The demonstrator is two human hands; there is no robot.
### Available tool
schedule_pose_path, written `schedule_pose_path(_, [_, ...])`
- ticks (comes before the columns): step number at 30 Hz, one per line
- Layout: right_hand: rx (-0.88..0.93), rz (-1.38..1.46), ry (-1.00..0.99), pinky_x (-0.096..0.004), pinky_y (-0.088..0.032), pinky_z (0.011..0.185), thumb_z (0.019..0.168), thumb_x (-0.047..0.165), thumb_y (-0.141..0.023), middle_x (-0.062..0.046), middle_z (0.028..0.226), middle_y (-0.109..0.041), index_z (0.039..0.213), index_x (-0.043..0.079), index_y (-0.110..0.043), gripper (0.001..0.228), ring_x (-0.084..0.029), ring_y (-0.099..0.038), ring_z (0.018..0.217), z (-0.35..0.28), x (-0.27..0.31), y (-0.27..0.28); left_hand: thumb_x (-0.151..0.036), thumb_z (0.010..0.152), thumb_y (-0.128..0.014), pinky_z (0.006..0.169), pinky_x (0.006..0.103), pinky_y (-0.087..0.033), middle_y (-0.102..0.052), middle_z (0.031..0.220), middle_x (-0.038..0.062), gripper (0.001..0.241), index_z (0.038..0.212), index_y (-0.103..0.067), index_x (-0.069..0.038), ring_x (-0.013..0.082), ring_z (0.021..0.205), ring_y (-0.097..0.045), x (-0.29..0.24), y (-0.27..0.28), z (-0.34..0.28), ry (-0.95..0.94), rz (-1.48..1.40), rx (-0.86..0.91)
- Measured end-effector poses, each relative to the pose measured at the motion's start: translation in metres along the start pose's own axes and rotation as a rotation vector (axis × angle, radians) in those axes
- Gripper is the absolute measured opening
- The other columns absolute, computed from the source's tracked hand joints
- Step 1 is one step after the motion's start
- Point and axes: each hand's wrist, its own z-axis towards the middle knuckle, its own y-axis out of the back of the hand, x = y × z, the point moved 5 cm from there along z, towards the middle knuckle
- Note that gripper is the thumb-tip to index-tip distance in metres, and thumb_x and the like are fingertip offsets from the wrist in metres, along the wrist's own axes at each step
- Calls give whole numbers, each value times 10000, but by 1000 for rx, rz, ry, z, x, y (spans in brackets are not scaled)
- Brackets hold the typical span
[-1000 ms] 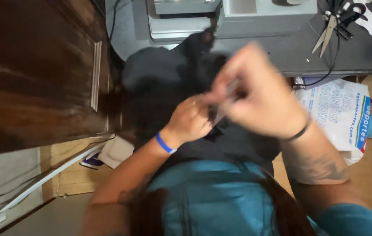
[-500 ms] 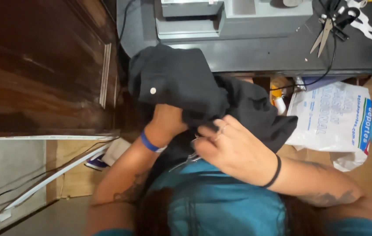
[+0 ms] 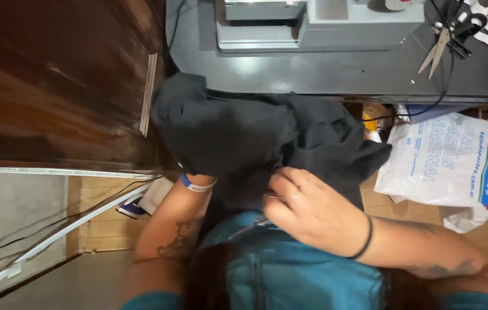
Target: A person is inspecting a black garment and using small scissors to trim loose threads at an alteration workstation.
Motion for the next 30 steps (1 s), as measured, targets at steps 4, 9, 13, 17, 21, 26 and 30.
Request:
schedule_pose_path(4, [-289, -42, -21, -715, -508, 1152, 998, 120, -787, -347, 1363, -590, 823, -36, -436, 422, -550, -621, 1283, 3, -15, 56, -170, 854, -736, 796, 431, -486, -746, 965, 36, 165, 1010, -726, -222, 326, 861, -704, -2, -15, -7, 19, -19, 4])
schedule_pose_path(9, [-208, -246, -47, -612, -507, 1027, 1020, 302, -803, -279, 1314, -661, 788, 41, -500, 463, -495, -608, 1249, -8, -14, 36, -167, 858, -729, 801, 428, -489, -748, 963, 36, 157, 1007, -726, -219, 322, 862, -706, -1, -20, 2, 23, -45, 12])
schedule_pose_path(13, [-164, -186, -40, -433, -625, 965, 1058, 237, -749, -248, 1382, -626, 863, 51, -556, 332, -432, -689, 1257, -27, -6, 7, -165, 861, -723, 804, 425, -490, -749, 962, 36, 152, 1004, -727, -216, 318, 863, -707, 0, -23, 3, 27, -68, 36])
schedule_pose_path(17, [-165, 435, -255, -383, -629, 1034, 993, 223, -684, -193, 1400, -667, 947, 129, -624, 121, -311, -725, 1295, -48, -48, 42, -163, 864, -717, 808, 423, -492, -750, 961, 36, 146, 1001, -727, -213, 314, 863, -708, -5, -31, -10, 56, -96, 61])
schedule_pose_path(21, [-468, 596, -206, -458, -619, 1055, 890, -30, -791, -309, 1224, -686, 1026, 104, -307, 521, -426, -676, 1299, -33, -116, 94, -161, 867, -711, 811, 420, -494, -751, 959, 37, 141, 998, -728, -210, 310, 864, -709, -3, -33, -9, 67, -110, 77])
schedule_pose_path(26, [-96, 999, -19, -407, -790, 819, 963, -97, -653, -321, 1226, -671, 1165, 183, -345, 463, -453, -601, 1403, -3, -140, 77, -158, 871, -704, 816, 417, -496, -752, 958, 37, 136, 995, -728, -206, 305, 865, -710, -1, -29, -9, 96, -125, 81])
schedule_pose_path(30, [-120, 1036, -101, -440, -771, 868, 946, -74, -667, -285, 1041, -675, 1108, 92, -329, 410, -437, -761, 1124, 10, -150, 77, -156, 874, -698, 819, 414, -498, -753, 957, 37, 131, 992, -729, -204, 302, 866, -711, 0, -31, -21, 137, -139, 87])
